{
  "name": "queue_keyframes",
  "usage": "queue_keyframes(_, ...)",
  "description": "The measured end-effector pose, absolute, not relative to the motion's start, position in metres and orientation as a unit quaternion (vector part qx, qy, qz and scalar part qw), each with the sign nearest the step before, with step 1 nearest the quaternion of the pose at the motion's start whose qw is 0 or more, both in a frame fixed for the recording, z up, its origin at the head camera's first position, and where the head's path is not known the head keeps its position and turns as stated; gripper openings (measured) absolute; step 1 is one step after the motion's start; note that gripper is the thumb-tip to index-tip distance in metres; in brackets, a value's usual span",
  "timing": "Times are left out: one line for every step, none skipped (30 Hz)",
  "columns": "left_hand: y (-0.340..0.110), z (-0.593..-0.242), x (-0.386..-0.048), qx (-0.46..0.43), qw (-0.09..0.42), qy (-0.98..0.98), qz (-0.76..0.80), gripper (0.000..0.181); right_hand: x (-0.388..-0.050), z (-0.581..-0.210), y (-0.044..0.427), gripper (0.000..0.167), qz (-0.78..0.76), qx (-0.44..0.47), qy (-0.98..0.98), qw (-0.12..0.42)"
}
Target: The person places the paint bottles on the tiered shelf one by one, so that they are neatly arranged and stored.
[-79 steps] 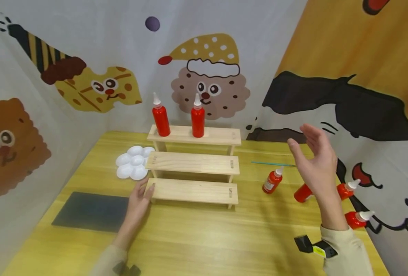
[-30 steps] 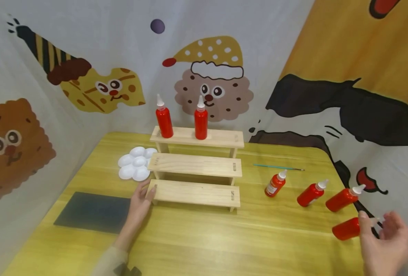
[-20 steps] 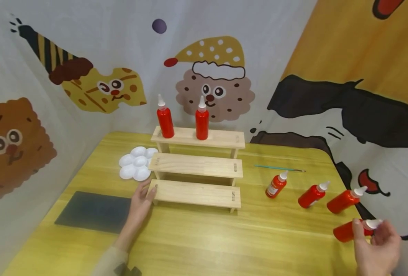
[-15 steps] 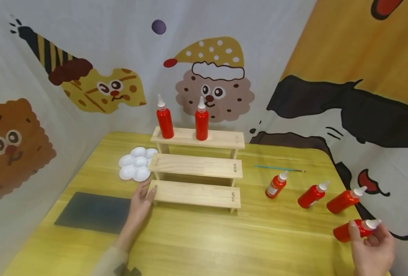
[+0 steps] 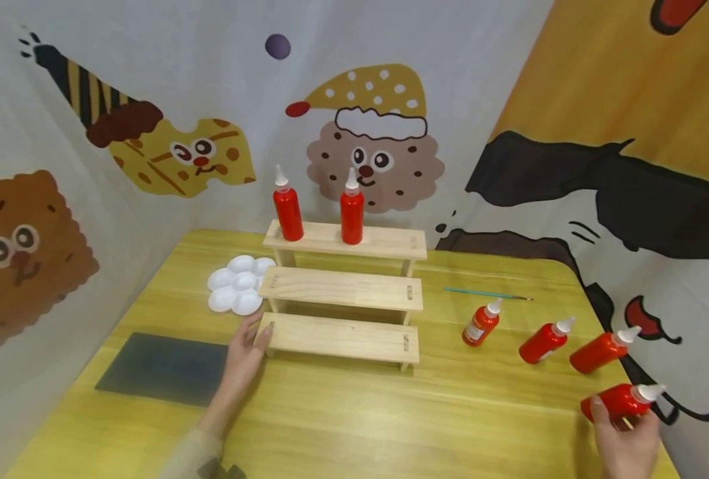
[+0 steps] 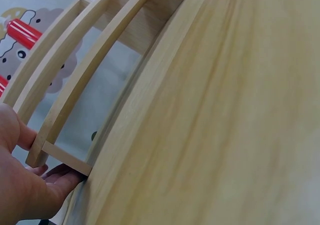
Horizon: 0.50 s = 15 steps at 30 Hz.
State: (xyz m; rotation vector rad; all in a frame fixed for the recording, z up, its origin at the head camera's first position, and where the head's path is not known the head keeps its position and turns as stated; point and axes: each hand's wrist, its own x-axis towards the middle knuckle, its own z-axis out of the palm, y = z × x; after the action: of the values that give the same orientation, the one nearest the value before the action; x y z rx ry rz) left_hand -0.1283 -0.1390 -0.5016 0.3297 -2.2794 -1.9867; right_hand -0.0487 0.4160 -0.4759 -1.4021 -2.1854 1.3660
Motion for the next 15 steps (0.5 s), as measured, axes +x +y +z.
queue_keyframes(-0.139, -0.501, -0.129, 0.109, 0.051, -0.749, -0.651, 0.045, -0.049, -0.478, 0.417, 0.073, 0.462, -0.474, -0.743, 0.099)
queue_keyframes(-0.139, -0.501, -0.129, 0.109, 0.051, -0.750, -0.650, 0.045, -0.048, -0.480, 0.417, 0.072, 0.460, -0.470, -0.747, 0.097)
queue_keyframes(-0.139, -0.501, -0.129, 0.109, 0.052, -0.751, -0.650, 0.045, -0.048, -0.482, 0.418, 0.072, 0.455, -0.466, -0.753, 0.097)
queue_keyframes(-0.139, -0.500, -0.130, 0.109, 0.054, -0.750, -0.650, 0.045, -0.048, -0.484, 0.419, 0.071, 0.449, -0.464, -0.757, 0.099)
queue_keyframes(-0.138, -0.500, -0.130, 0.109, 0.055, -0.749, -0.651, 0.045, -0.049, -0.485, 0.419, 0.070, 0.442, -0.464, -0.761, 0.103)
queue_keyframes(-0.138, -0.499, -0.130, 0.110, 0.057, -0.750, -0.650, 0.045, -0.049, -0.487, 0.419, 0.069, 0.433, -0.462, -0.767, 0.105)
queue_keyframes(-0.138, -0.499, -0.130, 0.110, 0.058, -0.749, -0.651, 0.045, -0.049, -0.489, 0.419, 0.068, 0.427, -0.461, -0.770, 0.110)
queue_keyframes(-0.137, -0.499, -0.129, 0.110, 0.059, -0.749, -0.650, 0.045, -0.049, -0.490, 0.419, 0.068, 0.422, -0.461, -0.772, 0.114)
queue_keyframes(-0.137, -0.499, -0.129, 0.110, 0.060, -0.749, -0.651, 0.045, -0.049, -0.491, 0.419, 0.067, 0.419, -0.463, -0.772, 0.117)
queue_keyframes(-0.137, -0.500, -0.129, 0.109, 0.060, -0.749, -0.651, 0.045, -0.049, -0.491, 0.418, 0.066, 0.418, -0.464, -0.772, 0.121)
queue_keyframes(-0.137, -0.500, -0.129, 0.110, 0.059, -0.749, -0.651, 0.046, -0.048, -0.492, 0.417, 0.066, 0.418, -0.464, -0.770, 0.127)
queue_keyframes(-0.137, -0.500, -0.128, 0.109, 0.059, -0.750, -0.650, 0.046, -0.047, -0.492, 0.417, 0.066, 0.418, -0.465, -0.770, 0.133)
queue_keyframes(-0.138, -0.500, -0.128, 0.108, 0.058, -0.750, -0.650, 0.046, -0.046, -0.491, 0.416, 0.065, 0.417, -0.466, -0.768, 0.138)
queue_keyframes(-0.138, -0.500, -0.128, 0.107, 0.057, -0.750, -0.650, 0.046, -0.045, -0.491, 0.414, 0.065, 0.416, -0.468, -0.767, 0.143)
queue_keyframes(-0.138, -0.501, -0.128, 0.107, 0.056, -0.751, -0.649, 0.045, -0.044, -0.489, 0.413, 0.064, 0.415, -0.469, -0.765, 0.150)
